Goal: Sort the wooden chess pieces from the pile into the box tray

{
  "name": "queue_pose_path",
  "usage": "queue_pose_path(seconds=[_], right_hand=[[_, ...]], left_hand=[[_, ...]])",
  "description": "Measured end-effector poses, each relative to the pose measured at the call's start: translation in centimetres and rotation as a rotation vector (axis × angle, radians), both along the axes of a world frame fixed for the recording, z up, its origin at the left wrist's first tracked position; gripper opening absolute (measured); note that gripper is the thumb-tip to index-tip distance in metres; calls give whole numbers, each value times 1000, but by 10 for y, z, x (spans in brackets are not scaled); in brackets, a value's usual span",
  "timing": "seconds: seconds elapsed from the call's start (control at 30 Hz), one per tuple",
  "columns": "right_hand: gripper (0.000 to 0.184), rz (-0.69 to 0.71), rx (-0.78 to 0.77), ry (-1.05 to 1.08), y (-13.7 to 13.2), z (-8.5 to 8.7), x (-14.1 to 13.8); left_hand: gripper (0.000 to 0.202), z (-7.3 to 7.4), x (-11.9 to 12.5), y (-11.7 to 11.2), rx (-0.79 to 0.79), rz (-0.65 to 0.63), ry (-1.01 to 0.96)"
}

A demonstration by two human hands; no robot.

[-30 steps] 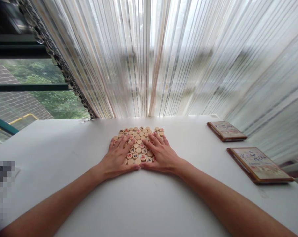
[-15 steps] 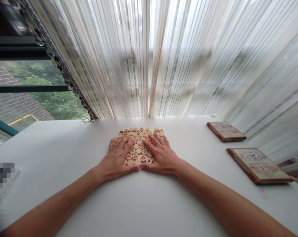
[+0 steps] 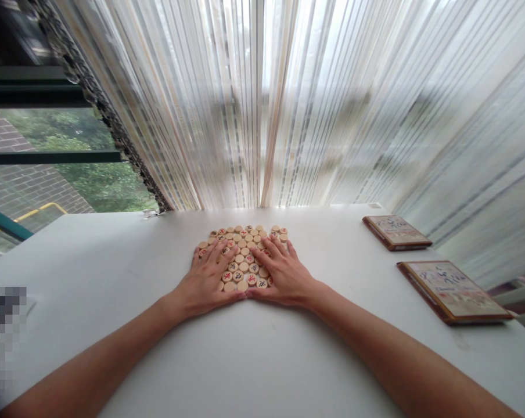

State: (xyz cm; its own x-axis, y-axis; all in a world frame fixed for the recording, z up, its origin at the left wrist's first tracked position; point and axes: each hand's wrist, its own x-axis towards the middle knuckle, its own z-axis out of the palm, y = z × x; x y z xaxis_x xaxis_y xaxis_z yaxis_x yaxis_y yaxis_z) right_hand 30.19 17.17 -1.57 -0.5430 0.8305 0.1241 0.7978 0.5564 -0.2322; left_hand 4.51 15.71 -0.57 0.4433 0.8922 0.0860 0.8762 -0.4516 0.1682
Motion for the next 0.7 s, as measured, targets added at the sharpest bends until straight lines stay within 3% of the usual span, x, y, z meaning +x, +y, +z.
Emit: queue_pose_path(seconds=[0.7], right_hand=[[107,10,20,5,-1,0,0]], left_hand=[[113,-3,0,1,12,-13,-21]])
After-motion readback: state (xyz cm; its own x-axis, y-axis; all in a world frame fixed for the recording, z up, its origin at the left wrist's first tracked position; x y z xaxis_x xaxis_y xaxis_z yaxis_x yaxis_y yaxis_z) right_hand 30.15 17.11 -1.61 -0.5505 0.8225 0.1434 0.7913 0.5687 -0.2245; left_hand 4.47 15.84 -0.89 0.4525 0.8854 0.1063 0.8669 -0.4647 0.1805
